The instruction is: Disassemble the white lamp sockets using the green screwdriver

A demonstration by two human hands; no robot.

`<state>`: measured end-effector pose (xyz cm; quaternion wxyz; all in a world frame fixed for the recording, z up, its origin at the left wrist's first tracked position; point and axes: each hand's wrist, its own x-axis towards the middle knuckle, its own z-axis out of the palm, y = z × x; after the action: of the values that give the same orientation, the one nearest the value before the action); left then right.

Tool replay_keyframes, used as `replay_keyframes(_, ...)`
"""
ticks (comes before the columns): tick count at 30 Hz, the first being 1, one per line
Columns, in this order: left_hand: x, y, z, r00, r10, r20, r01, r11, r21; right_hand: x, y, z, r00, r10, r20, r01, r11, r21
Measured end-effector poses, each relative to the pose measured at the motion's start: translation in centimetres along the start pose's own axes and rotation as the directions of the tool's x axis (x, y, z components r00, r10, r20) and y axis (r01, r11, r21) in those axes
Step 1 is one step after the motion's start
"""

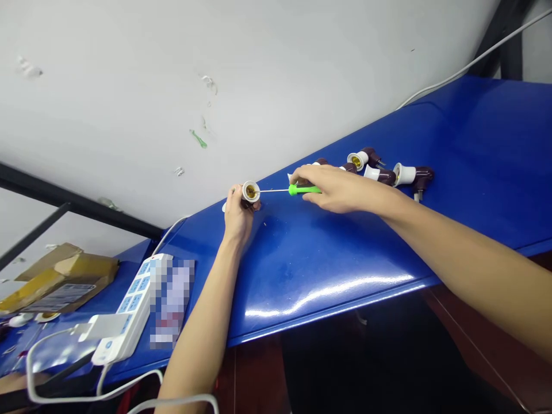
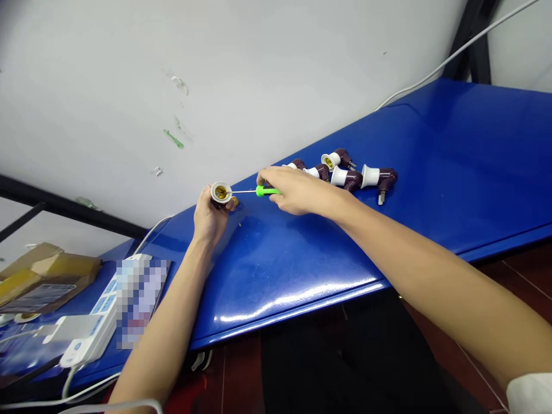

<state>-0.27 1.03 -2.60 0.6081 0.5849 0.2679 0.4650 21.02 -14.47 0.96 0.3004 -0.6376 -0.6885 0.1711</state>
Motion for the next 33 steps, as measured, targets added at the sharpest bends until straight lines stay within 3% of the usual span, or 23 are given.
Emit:
replay_keyframes(4,0.0,0.2,0.0,0.997,-0.050,-0.055,0.051,0.999,0.014,0.3,0.6,-0.4,1.000,-0.006,-0.009,0.007,0.997,0.083)
replay_keyframes(9,0.1,0.1,-0.2,0.998,-0.047,-0.036,0.046,0.999,-0.007,0.5,0.7,-0.4,0.997,0.069,-0.018,-0.069,0.998,-0.003)
replay_keyframes(17,0.5,-0.5,-0.9,1.000,-0.014,-0.018,0.014,1.000,-0.026,0.1,0.0,-0.8,0.998,-0.019,-0.059,0.018,1.000,-0.011)
replay_keyframes(23,0.4,-0.7,-0.8,0.999,-0.030,0.013,0.031,0.999,-0.022,0.3,-0.1,-0.1,0.997,-0.083,-0.010,0.082,0.994,-0.073)
replay_keyframes(33,0.4,-0.7,-0.9,1.000,-0.013,-0.007,0.013,0.994,0.104,0.3,-0.2,-0.3,0.998,-0.056,-0.038,0.057,0.998,0.025)
